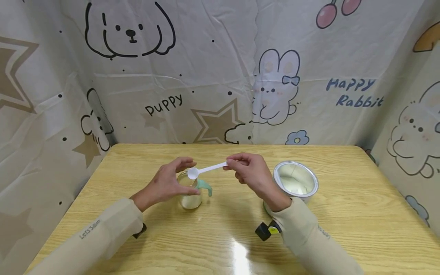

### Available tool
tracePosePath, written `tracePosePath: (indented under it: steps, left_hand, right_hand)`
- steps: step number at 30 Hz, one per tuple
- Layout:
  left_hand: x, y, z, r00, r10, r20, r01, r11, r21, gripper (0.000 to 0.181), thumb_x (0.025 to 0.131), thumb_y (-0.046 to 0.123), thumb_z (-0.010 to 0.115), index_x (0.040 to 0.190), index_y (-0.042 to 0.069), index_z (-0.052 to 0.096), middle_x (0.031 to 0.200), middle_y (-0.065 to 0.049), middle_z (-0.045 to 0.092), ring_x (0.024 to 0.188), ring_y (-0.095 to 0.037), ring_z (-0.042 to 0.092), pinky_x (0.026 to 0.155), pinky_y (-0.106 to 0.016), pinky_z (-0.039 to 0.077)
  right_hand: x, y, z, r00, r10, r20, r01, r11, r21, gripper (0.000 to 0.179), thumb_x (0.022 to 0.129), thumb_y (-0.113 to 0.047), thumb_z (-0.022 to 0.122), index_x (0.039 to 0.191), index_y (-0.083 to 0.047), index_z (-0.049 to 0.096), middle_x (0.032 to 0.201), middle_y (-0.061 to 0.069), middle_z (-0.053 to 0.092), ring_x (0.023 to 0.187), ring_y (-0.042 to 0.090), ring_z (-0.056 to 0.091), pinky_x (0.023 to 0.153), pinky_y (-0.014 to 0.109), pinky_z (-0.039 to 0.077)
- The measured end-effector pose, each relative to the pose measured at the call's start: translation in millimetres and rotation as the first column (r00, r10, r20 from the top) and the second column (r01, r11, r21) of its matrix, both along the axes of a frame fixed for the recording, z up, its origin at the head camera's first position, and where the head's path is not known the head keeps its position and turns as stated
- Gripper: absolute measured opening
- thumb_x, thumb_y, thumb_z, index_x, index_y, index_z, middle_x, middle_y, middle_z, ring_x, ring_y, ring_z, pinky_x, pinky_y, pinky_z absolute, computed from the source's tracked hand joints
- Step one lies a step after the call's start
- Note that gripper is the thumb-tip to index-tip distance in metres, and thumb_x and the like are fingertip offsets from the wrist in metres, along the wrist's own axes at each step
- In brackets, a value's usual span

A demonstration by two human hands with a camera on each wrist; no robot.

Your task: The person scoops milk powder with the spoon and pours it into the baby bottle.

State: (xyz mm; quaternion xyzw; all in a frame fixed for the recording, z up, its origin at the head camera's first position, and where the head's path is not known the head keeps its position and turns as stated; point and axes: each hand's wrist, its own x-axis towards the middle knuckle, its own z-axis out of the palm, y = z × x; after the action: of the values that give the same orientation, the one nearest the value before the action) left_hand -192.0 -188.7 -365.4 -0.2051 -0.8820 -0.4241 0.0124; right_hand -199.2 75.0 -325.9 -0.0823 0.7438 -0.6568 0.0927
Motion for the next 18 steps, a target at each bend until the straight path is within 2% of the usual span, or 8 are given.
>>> tracePosePath:
  steps: [10,18]
  left_hand:
    - [-4.1,11.0,10.7,0.997,-0.033,-0.063,0.034,0.999,0.015,0.09,0.065,0.025,0.096,0.139,0.002,0.05,0.135,-0.011,0.062,0.127,-0.031,0.056,0.105,-0.053,0.045]
    - [-6.5,21.2,18.0,0.999,-0.047,-0.017,0.047,0.998,0.046,0.089,0.066,0.024,0.096,0.139,0.003,0.049,0.137,-0.009,0.06,0.13,-0.027,0.054,0.108,-0.052,0.043]
  right_hand:
    - [-0.7,23,12.0,0.999,-0.048,0.023,0.049,0.999,-0.013,0.025,0.1,-0.01,0.061,0.117,0.009,0.065,0.087,0.004,0.073,0.055,0.006,0.042,0.05,0.017,0.035]
    - [-0.6,41,20.2,0.994,-0.104,0.017,0.103,0.993,0.051,0.028,0.1,-0.016,0.063,0.117,0.006,0.065,0.088,0.003,0.074,0.055,0.005,0.043,0.05,0.017,0.037]
